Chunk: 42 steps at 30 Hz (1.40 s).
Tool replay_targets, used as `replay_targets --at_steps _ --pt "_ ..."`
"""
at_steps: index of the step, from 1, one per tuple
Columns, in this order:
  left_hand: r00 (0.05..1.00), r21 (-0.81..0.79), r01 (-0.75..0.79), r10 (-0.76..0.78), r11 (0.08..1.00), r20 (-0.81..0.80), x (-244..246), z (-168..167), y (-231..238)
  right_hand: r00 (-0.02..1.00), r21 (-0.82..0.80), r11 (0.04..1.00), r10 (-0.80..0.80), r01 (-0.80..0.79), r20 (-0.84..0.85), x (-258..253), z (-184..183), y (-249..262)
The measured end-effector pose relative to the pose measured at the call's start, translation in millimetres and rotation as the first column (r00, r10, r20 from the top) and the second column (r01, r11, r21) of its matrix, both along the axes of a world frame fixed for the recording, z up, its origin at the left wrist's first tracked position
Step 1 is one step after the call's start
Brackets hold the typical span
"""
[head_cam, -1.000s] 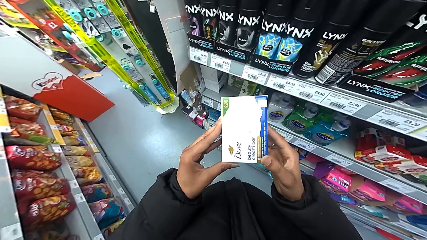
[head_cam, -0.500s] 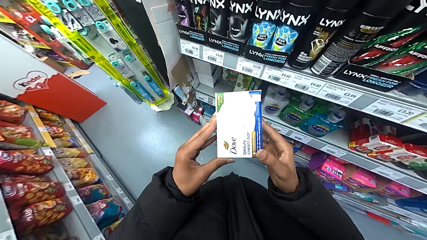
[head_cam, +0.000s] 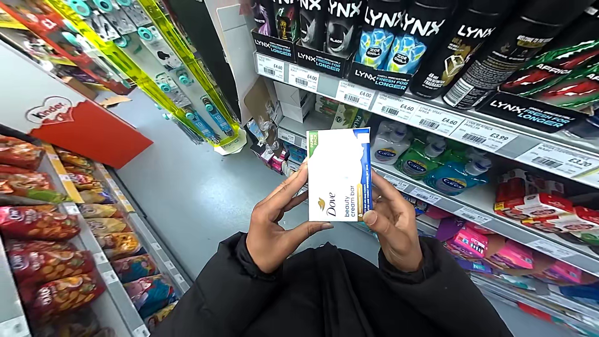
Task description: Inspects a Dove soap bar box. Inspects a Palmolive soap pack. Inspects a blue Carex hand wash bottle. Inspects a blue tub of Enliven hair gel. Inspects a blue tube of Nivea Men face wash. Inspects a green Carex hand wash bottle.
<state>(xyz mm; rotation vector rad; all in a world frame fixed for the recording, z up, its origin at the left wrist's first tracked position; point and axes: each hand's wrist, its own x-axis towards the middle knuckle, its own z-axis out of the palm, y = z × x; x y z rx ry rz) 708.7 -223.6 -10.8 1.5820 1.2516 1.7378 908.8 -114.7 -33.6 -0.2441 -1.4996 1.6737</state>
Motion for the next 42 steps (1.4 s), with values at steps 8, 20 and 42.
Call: replay_targets --at_steps 8,20,42 --pt "0.999 -0.037 0.018 -0.019 0.999 -0.030 -4 0 1 1.000 0.001 1.000 -0.003 0.003 0.013 -1 -3 3" --pt "1.000 -0.043 0.020 -0.021 0.999 -0.015 -6 -2 4 0.999 -0.052 0.999 -0.009 0.011 0.035 -3 -3 4" --pt "0.985 -0.050 0.024 -0.032 0.998 -0.172 -12 7 5 0.997 -0.099 0.993 0.071 -0.070 0.009 -13 4 6"
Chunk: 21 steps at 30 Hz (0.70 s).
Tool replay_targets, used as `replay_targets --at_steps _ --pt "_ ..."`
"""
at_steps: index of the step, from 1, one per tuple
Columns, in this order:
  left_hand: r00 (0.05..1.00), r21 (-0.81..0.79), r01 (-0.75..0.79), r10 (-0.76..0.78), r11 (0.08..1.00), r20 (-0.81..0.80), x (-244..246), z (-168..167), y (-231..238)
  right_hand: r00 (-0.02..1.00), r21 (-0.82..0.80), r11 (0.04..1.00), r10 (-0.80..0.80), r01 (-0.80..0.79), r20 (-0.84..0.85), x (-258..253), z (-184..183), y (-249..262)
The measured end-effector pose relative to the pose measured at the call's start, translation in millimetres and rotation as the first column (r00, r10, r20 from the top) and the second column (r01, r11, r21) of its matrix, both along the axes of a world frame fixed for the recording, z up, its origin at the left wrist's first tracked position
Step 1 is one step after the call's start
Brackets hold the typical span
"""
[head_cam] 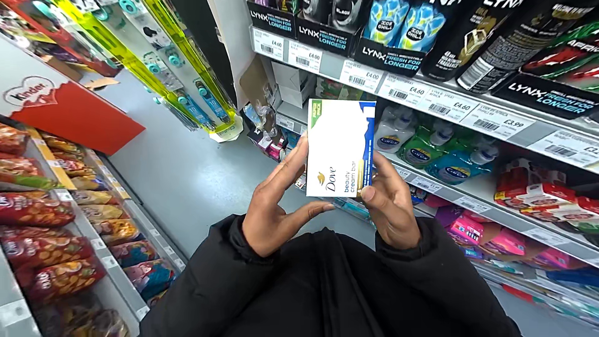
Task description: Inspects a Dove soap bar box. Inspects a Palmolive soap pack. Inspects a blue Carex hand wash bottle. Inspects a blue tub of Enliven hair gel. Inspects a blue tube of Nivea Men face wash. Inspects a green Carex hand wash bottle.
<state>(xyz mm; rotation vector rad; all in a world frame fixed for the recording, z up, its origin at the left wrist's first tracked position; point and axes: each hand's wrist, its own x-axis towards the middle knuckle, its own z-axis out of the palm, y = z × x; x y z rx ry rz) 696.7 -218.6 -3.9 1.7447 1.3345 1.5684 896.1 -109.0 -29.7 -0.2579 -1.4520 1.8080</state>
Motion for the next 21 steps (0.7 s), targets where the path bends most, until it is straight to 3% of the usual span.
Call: replay_targets --at_steps 6,11,16,21 --pt "1.000 0.035 -0.013 0.012 0.999 0.017 -2 2 2 0.999 0.034 0.999 0.019 -0.018 -0.031 -3 -1 4" --pt "0.983 0.012 -0.082 0.079 0.997 0.166 4 7 0 0.998 0.091 0.996 -0.029 0.024 0.050 -4 -2 2" --pt "0.922 -0.243 -0.193 0.260 0.951 0.285 1 -5 14 0.916 0.322 0.924 -0.300 0.208 0.267 -15 -17 0" --pt "0.871 -0.460 -0.313 0.444 0.831 0.210 -3 -24 34 0.821 0.536 0.797 -0.488 0.279 0.298 -26 -45 7"
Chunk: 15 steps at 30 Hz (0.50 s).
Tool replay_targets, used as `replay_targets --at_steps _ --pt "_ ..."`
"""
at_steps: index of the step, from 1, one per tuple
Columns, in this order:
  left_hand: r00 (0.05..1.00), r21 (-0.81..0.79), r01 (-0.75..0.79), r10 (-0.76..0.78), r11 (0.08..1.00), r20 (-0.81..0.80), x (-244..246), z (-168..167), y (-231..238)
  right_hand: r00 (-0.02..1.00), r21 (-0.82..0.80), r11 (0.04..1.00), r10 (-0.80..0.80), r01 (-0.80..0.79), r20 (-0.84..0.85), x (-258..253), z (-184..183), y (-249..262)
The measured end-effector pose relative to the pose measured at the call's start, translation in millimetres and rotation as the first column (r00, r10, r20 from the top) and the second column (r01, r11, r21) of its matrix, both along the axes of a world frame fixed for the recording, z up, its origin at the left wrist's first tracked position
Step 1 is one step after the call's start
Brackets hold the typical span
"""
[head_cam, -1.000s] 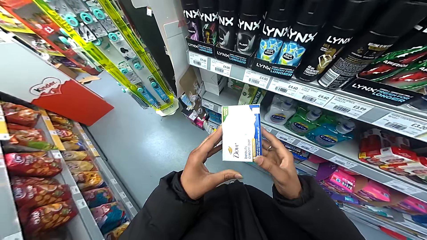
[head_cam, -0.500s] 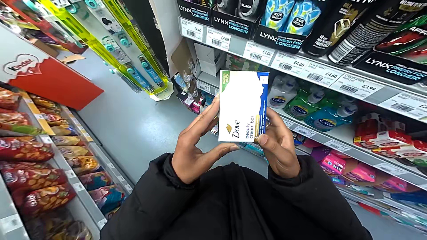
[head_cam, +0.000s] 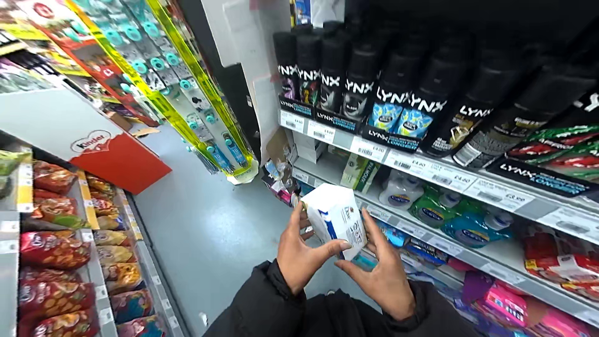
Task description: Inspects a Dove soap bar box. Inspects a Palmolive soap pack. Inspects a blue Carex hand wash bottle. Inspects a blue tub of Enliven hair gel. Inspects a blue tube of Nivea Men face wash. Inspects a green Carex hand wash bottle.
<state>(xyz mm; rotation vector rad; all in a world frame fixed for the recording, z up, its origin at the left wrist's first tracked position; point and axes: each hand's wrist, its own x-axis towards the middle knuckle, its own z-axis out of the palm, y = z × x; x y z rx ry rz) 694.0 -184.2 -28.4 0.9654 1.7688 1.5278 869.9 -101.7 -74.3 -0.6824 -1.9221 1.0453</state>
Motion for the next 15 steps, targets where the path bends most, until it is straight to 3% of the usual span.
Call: replay_targets --at_steps 4,10,15 --pt "0.995 0.014 -0.087 0.087 0.996 0.049 -3 -8 12 0.998 0.132 0.991 -0.040 0.034 0.044 -7 -6 8" --pt "0.993 -0.010 -0.120 0.119 0.993 -0.022 -30 -22 42 0.994 0.234 0.972 -0.035 0.008 0.108 -11 -8 22" --pt "0.972 -0.056 -0.215 0.208 0.975 -0.108 -81 -43 95 0.995 0.141 0.990 -0.005 -0.008 0.097 1 -5 23"
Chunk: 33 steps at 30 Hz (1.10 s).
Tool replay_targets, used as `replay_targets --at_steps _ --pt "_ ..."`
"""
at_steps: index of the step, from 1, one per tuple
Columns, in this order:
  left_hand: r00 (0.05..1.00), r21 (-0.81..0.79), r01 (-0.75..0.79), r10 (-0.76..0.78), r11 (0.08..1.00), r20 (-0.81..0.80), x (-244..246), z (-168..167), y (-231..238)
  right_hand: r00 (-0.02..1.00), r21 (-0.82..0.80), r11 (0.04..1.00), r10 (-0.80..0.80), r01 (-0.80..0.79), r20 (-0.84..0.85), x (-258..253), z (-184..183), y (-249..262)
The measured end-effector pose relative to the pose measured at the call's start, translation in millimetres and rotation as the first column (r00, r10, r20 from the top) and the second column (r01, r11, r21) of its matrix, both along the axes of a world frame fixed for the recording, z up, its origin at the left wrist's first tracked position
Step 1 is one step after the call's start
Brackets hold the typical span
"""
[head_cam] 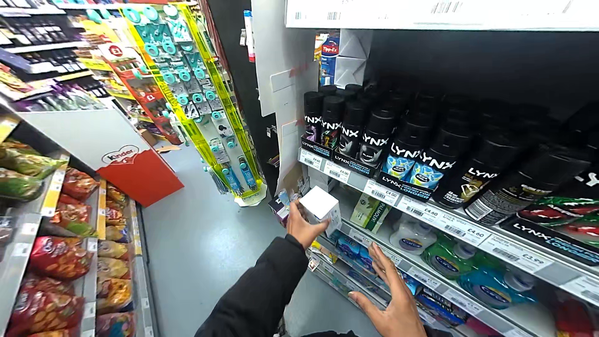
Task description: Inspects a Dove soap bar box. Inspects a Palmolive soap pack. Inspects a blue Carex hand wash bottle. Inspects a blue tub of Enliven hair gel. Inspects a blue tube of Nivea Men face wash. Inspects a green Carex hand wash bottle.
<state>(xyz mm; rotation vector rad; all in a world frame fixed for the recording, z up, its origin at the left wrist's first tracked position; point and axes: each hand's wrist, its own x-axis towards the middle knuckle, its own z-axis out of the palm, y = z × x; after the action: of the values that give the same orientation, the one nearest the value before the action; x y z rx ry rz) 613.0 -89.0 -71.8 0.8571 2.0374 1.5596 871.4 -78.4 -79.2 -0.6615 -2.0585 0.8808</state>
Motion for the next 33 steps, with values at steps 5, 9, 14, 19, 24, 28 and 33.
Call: replay_targets --at_steps 5,9,14,19,24,28,33 --pt "0.986 0.073 -0.051 0.062 0.996 -0.152 -41 -21 58 1.000 -0.068 0.997 0.030 -0.030 0.004 14 6 0" --pt "0.983 0.039 -0.078 0.084 0.996 -0.164 -48 -27 78 0.997 -0.094 0.993 0.072 -0.069 0.029 22 12 0" --pt "0.976 0.001 -0.119 0.117 0.993 -0.185 -49 -40 83 0.991 -0.136 0.983 0.127 -0.122 0.032 26 12 3" --pt "0.943 -0.049 -0.179 0.157 0.983 -0.294 -45 -45 84 0.989 -0.186 0.974 0.143 -0.133 0.045 24 12 4" --pt "0.917 -0.179 -0.218 0.139 0.959 -0.375 -39 -36 78 0.982 -0.225 0.961 0.178 -0.158 0.070 22 9 7" --pt "0.907 -0.202 -0.217 0.121 0.955 -0.402 -32 -35 71 0.979 -0.248 0.954 0.193 -0.169 0.073 22 7 8" --pt "0.893 -0.169 -0.211 0.119 0.963 -0.434 -39 -35 72 0.977 -0.264 0.951 0.192 -0.162 0.092 24 4 10"
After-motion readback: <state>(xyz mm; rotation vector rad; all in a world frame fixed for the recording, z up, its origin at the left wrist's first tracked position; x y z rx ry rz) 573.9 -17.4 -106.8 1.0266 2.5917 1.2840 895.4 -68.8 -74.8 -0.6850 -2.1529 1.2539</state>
